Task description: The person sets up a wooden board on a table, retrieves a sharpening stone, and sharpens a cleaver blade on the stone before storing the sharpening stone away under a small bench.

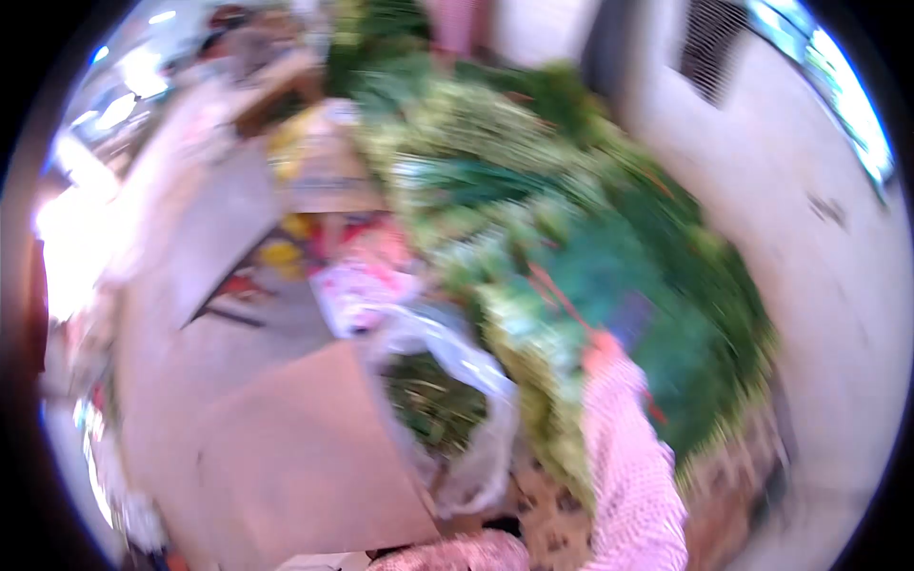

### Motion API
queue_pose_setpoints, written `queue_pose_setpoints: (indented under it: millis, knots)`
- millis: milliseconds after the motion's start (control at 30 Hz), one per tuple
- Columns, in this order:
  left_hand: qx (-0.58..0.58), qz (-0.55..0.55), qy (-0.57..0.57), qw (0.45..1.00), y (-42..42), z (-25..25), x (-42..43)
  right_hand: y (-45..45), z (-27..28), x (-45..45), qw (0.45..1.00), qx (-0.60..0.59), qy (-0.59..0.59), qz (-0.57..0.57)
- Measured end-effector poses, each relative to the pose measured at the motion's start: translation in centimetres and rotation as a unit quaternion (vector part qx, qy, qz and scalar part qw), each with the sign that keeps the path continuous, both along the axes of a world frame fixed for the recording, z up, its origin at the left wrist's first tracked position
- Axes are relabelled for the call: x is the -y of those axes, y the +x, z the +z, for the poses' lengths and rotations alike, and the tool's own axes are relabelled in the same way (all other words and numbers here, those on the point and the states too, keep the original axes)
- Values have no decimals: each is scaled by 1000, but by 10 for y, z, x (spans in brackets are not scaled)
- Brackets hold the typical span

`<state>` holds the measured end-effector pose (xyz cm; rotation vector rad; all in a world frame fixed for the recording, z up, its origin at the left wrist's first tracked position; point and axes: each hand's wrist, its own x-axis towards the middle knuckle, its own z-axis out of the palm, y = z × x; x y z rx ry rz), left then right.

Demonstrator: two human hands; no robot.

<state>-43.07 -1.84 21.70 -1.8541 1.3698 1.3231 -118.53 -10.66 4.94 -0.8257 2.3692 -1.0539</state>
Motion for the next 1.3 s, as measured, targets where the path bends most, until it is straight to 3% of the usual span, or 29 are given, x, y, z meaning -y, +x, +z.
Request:
queue_pose_setpoints:
  millis: [233,400,467,533,633,733,867,1067,1200,1267,1300]
  knots:
    - [-19,76,-70,995,-84,18,41,-38,-102,21,990,56,20,-130]
    - [-19,107,-79,991,-95,14,36,-69,-162,-10,985,112,-131,-29]
    - [-21,118,-84,989,-96,11,27,-72,-142,-3,979,81,-7,-188]
    - [-24,128,-88,988,-94,8,21,-73,-124,-1,956,72,45,-281]
    - [-34,145,-96,984,-95,5,11,-119,-144,0,931,50,-66,-355]
    - [-44,162,-109,980,-95,5,-1,-116,-72,17,941,7,-36,-337]
    - [-72,177,-135,972,-98,0,-37,-93,44,41,953,-34,-94,-287]
    - [-91,278,-140,946,-136,6,-137,35,241,43,980,32,-192,-50]
    - [-66,395,-100,911,-141,-2,-215,152,283,-30,975,174,-130,56]
    - [-54,447,-78,890,-143,-5,-257,203,276,-59,958,215,-22,187]
    - [-48,473,-69,877,-143,-8,-282,250,275,-72,926,296,-38,231]
